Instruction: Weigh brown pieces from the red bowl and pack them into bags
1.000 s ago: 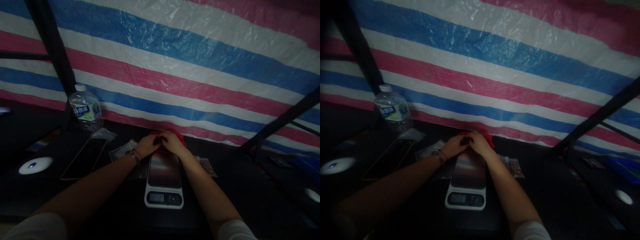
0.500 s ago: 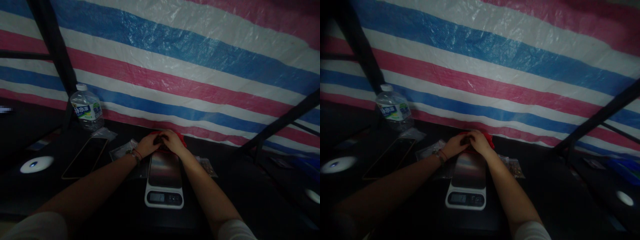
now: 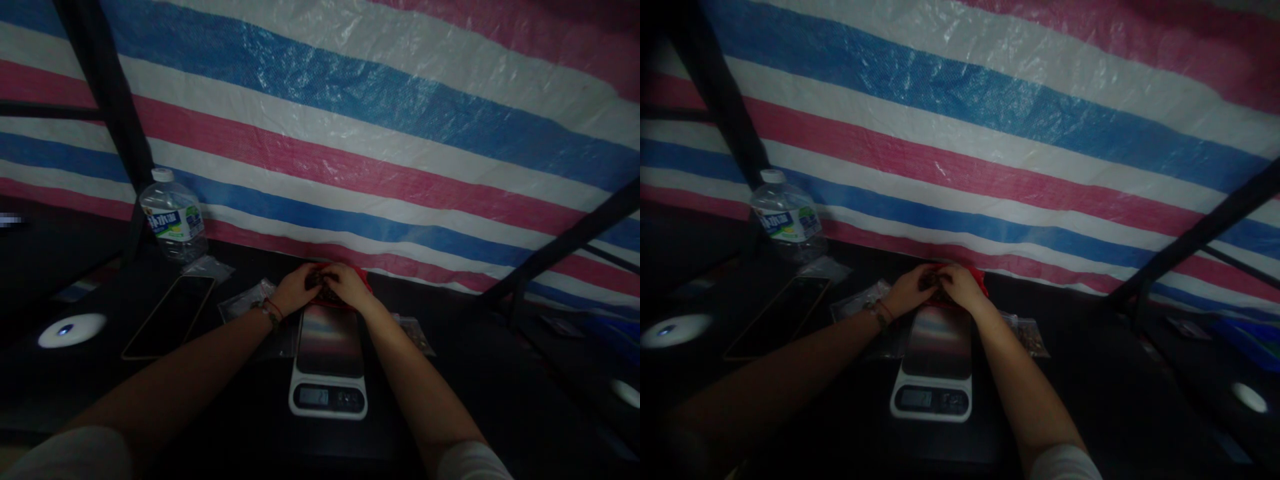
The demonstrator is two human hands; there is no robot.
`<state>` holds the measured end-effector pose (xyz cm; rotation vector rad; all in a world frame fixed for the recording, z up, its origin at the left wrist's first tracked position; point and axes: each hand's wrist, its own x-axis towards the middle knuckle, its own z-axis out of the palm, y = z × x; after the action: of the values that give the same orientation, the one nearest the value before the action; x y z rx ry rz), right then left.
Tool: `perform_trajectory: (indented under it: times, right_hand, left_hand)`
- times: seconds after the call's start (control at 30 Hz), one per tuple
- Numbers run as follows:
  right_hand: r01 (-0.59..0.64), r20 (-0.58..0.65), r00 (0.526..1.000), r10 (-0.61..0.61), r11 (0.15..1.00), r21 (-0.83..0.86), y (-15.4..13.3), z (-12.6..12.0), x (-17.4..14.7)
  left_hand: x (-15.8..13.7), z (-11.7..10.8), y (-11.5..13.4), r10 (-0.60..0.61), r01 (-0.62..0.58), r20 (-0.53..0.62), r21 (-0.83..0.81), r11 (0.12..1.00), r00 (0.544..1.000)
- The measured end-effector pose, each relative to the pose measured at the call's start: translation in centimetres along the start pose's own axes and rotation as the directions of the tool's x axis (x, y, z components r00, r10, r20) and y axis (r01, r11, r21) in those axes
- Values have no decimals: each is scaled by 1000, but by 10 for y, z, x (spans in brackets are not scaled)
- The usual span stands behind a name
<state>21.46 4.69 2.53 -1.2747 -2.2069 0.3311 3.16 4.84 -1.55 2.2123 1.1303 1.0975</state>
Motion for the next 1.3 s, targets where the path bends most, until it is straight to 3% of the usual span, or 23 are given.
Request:
perform_trajectory:
  times: [0.13, 0.4, 0.63, 0.87, 1.1, 1.3]
  right_hand:
    - [-16, -49, 999, 16, 1000, -2, 0, 1, 0]
    - [-56, -45, 997, 59, 996, 74, -1, -3, 0]
    - [-81, -21, 996, 81, 997, -5, 1, -3, 0]
    - [-152, -105, 983, 151, 988, -5, -6, -3, 1]
    - [-70, -138, 988, 63, 997, -45, -3, 0, 1]
    - [-118, -121, 986, 118, 993, 2, -5, -3, 0]
  left_hand:
    - [0, 0, 0, -63, 63, 18, 15, 998, 998]
    - [1, -2, 1, 5, -5, 15, 18, 1000, 1000]
    - [2, -2, 1, 33, -33, -3, -10, 999, 999]
    - [0, -1, -1, 6, -6, -19, -28, 1000, 1000]
    - [0, -1, -1, -27, 27, 5, -25, 999, 1000]
    - [0, 0, -2, -29, 29, -6, -44, 999, 1000]
